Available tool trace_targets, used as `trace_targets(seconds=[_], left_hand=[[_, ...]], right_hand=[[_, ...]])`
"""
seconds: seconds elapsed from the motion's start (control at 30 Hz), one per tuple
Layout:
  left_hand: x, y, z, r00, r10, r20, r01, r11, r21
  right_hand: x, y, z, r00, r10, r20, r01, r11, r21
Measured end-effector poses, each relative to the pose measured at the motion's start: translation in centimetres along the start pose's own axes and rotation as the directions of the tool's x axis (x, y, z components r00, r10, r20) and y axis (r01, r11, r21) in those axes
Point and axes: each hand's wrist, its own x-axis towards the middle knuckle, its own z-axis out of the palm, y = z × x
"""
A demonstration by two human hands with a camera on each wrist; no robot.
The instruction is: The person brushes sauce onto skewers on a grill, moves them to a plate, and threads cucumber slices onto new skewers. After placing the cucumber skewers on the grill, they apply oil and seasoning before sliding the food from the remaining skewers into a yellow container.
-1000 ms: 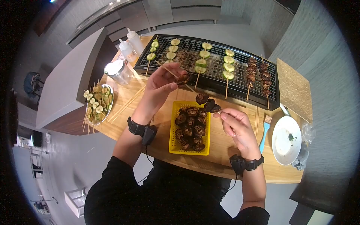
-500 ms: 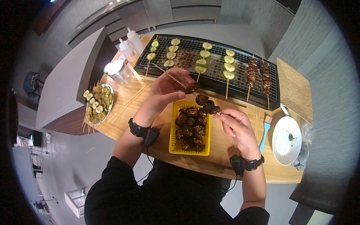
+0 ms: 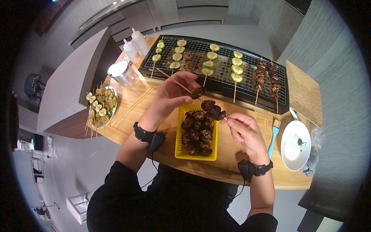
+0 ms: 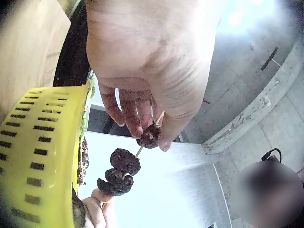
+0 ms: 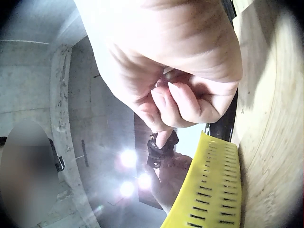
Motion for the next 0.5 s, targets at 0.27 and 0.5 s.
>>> trace_targets(seconds=[0.27,0.5], left_hand=[[0.0,0.2,0.1,1.000,-0.012,0.003,0.012,1.000,-0.006],[0.1,0.2,0.2,0.999,0.022,0.042,-0.022,1.000,-0.014]], right_hand=[[0.1,0.3,-1.0,0.998,0.003,0.061,-0.005,0.999,0.039],[0.1,-0.2,0.0,1.000,0.002,0.001,-0.002,1.000,-0.001]])
